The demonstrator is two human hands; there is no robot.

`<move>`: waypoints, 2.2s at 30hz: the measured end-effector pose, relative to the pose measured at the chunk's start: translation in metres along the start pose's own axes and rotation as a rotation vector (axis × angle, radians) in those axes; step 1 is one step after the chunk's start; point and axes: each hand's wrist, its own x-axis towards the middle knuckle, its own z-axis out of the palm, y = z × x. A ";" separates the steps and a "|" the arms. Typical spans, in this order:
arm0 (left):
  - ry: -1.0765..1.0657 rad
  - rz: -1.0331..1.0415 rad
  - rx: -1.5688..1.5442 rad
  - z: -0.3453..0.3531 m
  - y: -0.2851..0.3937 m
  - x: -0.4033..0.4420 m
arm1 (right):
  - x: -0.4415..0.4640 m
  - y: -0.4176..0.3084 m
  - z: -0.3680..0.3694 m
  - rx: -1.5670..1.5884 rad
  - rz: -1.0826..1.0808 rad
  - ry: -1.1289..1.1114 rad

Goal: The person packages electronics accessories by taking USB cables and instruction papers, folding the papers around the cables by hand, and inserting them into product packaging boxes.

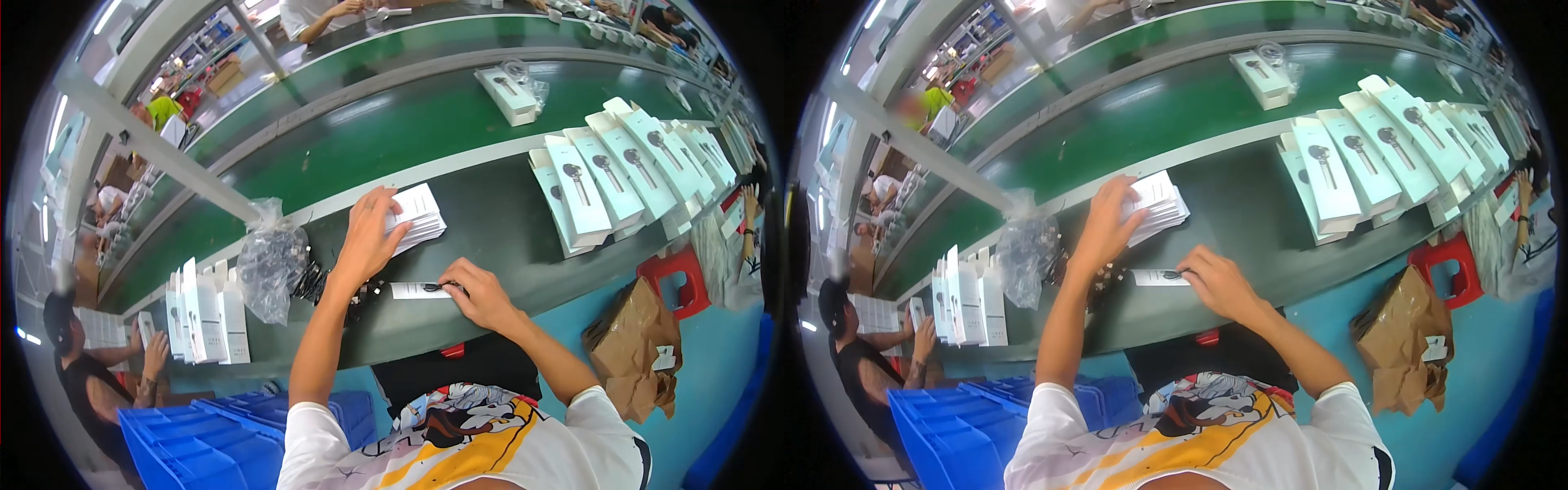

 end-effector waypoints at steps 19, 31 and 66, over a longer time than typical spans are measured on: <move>-0.343 -0.130 -0.283 0.024 0.062 -0.079 | 0.004 0.003 -0.029 0.314 0.203 -0.172; -0.382 -0.324 -0.442 0.037 0.048 -0.080 | -0.007 0.005 -0.017 0.119 -0.054 -0.126; -0.123 0.010 0.084 0.084 0.041 0.213 | -0.041 0.010 -0.044 0.089 0.205 0.242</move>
